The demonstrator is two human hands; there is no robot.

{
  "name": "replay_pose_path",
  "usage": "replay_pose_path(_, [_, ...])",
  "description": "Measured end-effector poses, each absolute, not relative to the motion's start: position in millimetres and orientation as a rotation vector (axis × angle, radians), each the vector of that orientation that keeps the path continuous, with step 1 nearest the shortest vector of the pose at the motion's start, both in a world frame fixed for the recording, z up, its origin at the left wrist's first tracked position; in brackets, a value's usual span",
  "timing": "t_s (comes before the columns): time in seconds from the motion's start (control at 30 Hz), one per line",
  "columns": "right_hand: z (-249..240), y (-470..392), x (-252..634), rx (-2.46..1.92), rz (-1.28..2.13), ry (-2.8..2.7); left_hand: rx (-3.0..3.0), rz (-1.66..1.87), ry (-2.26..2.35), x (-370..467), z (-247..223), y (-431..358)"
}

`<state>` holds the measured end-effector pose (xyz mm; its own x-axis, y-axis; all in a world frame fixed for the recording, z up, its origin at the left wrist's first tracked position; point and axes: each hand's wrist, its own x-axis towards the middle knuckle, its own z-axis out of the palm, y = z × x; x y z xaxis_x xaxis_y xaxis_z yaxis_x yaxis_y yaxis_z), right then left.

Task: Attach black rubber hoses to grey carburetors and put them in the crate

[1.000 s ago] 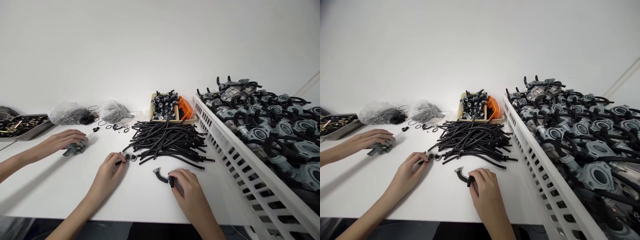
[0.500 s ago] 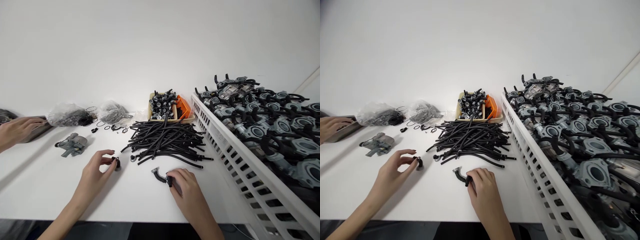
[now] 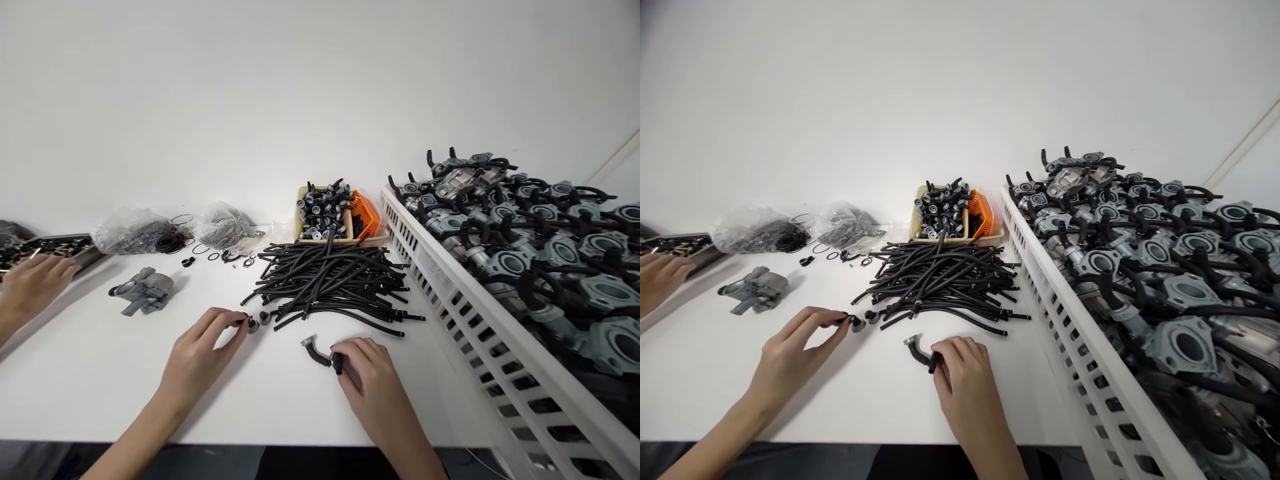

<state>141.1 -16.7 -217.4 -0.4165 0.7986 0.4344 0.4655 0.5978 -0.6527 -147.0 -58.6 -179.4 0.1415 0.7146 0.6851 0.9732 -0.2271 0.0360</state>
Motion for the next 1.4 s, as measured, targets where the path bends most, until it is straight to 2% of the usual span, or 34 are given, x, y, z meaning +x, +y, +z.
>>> replay_pose_path(0.13, [-219.1, -16.4, 141.1, -0.989, 0.568, -2.083, -2.034, -0.7, -1.542, -147.0, -184.4, -60.3])
replay_pose_path(0.23, [-220.1, -16.3, 141.7, -0.991, 0.578, -2.077, -1.994, -0.777, -1.631, -148.1, -186.6, -59.8])
replay_pose_path(0.43, [-218.2, -16.8, 140.8, -0.995, 0.603, -2.072, -2.01, -0.847, -2.441, -158.5, -185.8, -56.8])
replay_pose_path(0.5, [-218.1, -17.0, 140.6, -0.992, 0.604, -2.073, -2.081, -0.866, -2.573, -160.4, -187.5, -55.6])
replay_pose_path(0.77, [-219.3, -16.6, 141.8, -1.004, 0.621, -2.074, -2.008, -0.969, -2.646, -158.1, -192.7, -53.6])
replay_pose_path(1.03, [-214.3, -17.3, 141.1, -1.038, 0.639, -2.082, -1.756, -1.244, -2.816, -165.0, -188.1, -50.2])
replay_pose_path(1.17, [-215.1, -17.4, 141.0, -1.036, 0.629, -2.085, -1.809, -1.37, -2.735, -161.5, -186.4, -47.6])
replay_pose_path(1.4, [-215.1, -17.5, 141.0, -1.043, 0.628, -2.089, -1.847, -1.284, -2.662, -152.8, -185.0, -46.9])
